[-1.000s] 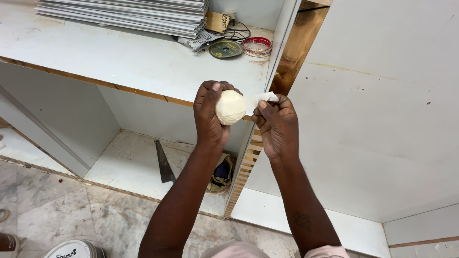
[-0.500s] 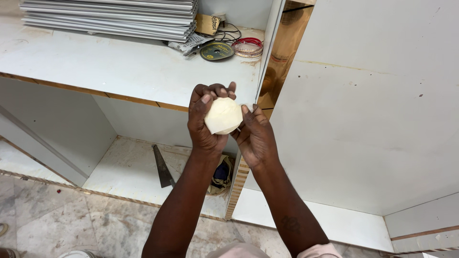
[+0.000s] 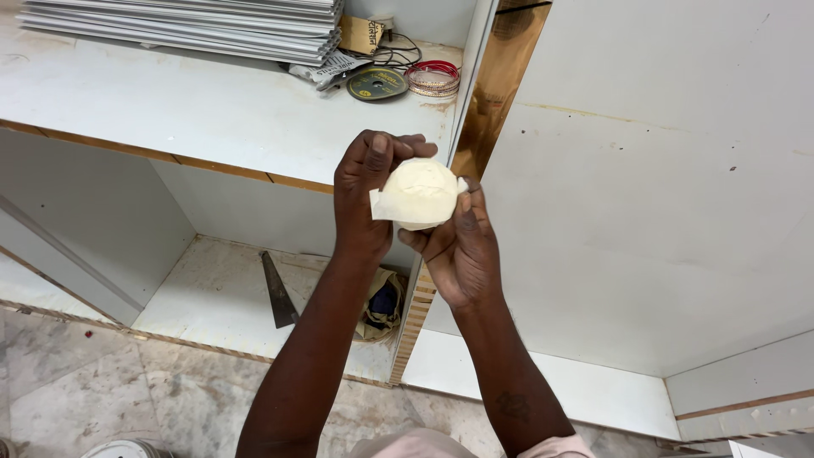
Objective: The person holds a ball of white putty and repeatedly presses it into the corner seam of a white cabinet to fill gaps. The person works along the vertical edge, smoothing the putty into the joint with both hands.
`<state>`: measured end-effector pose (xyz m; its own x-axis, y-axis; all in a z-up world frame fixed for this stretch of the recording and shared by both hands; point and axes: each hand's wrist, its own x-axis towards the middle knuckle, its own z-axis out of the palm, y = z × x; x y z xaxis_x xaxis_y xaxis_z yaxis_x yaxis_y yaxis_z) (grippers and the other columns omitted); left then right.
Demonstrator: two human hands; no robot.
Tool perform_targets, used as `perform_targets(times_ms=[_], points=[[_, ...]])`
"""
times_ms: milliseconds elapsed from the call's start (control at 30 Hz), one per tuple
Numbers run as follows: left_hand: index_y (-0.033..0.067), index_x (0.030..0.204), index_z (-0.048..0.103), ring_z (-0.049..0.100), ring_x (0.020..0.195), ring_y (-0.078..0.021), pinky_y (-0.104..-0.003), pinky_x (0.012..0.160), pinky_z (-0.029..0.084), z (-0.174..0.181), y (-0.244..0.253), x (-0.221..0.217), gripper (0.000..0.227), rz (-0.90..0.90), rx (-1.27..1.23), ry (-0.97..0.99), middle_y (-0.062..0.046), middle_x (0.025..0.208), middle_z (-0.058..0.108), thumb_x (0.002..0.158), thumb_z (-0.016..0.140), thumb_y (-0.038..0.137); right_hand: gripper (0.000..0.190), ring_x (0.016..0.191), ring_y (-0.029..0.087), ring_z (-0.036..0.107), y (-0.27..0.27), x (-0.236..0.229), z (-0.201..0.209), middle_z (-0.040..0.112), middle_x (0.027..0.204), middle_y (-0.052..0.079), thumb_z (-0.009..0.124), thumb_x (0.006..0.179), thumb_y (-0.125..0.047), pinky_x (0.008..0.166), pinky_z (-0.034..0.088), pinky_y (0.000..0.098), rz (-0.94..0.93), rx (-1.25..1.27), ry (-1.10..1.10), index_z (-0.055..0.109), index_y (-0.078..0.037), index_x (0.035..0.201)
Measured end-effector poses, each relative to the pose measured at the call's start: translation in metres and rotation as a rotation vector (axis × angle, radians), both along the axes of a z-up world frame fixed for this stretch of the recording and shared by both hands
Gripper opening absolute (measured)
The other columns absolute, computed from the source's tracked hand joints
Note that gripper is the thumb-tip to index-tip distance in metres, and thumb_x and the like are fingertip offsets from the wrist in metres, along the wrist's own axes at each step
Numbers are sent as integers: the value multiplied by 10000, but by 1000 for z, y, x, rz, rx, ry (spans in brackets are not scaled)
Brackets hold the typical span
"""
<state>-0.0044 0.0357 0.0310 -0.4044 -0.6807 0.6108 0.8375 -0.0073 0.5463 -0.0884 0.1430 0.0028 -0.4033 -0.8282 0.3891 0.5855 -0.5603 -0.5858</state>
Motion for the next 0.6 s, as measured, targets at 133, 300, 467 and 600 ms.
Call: perform_targets(times_ms=[133,300,467,600], points=[[22,1270,560,644,1242,-296,-414,1141,483,-6,11,3,631,43,21,98,-206,1294,706,1046,557,612,443,1206,278,651,1,-1,1,599,1360,131,668,1017,-348,936,605,430,-161,-43,23,423,-155,1331],[93,1488,321,550,1350,-222,-402,1110,536,-10,46,-1,876,148,-200,49,-165,1490,500,887,760,555,450,1228,268,629,-1,3,-4,577,1352,148,671,1037,-333,987,597,424,-331,-86,62,407,-124,1335],[29,1330,495,656,1179,-223,-385,1006,601,-11,52,-10,657,182,-22,34,-200,1317,642,956,752,504,476,1252,269,591,5,17,-7,566,1344,144,684,1032,-353,1026,562,433,-291,-118,23,400,-113,1330],[33,1194,569,683,1114,-204,-359,972,602,-10,54,-10,487,51,84,128,-172,1225,695,1005,694,465,599,1298,260,583,13,19,1,566,1363,128,730,975,-361,1103,534,417,-159,-137,-26,389,-101,1393]])
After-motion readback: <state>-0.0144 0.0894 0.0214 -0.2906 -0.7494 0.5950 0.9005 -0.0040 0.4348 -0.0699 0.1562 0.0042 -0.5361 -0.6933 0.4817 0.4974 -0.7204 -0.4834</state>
